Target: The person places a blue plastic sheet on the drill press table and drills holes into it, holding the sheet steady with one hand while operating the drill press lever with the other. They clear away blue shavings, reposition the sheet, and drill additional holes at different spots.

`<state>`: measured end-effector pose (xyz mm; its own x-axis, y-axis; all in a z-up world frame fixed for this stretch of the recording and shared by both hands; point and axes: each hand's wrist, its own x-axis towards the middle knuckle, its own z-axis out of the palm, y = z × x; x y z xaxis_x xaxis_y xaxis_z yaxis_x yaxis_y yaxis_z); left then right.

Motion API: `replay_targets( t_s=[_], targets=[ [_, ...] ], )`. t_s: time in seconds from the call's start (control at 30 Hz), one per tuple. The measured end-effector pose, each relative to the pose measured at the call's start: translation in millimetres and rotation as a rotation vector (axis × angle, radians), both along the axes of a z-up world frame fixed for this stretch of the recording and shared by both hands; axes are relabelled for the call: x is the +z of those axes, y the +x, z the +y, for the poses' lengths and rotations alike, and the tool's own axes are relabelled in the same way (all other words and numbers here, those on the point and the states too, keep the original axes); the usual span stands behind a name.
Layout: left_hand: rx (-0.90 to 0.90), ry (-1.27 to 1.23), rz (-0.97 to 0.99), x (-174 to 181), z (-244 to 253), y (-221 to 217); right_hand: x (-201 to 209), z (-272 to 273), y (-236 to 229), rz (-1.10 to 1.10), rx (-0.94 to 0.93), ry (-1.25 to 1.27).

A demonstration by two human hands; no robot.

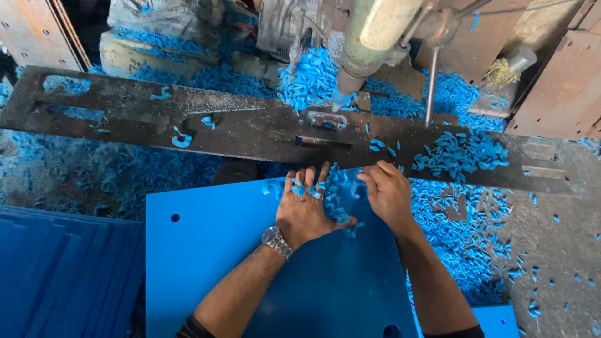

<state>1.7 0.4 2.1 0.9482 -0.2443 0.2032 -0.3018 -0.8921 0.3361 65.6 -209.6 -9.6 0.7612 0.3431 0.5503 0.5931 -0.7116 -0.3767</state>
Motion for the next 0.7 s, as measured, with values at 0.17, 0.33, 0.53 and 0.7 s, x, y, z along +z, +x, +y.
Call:
replay_targets(
  t_s=[0.17, 0.33, 0.53, 0.7],
  targets=[
    [0.011, 0.029, -0.014, 0, -1, 2, -13, 6, 0, -0.006, -0.093, 0.197],
    [-0.008, 0.087, 0.059, 4, -2, 2, -16, 13, 0, 0.078, -0.155, 0.296],
    [0.011, 0.064, 0.074, 1, -2, 3, -19, 14, 4, 0.094, -0.118, 0.374],
    [-0.003, 0.075, -0.198, -9, -5, 3, -31, 33, 11, 0.148, -0.087, 0.506]
  ],
)
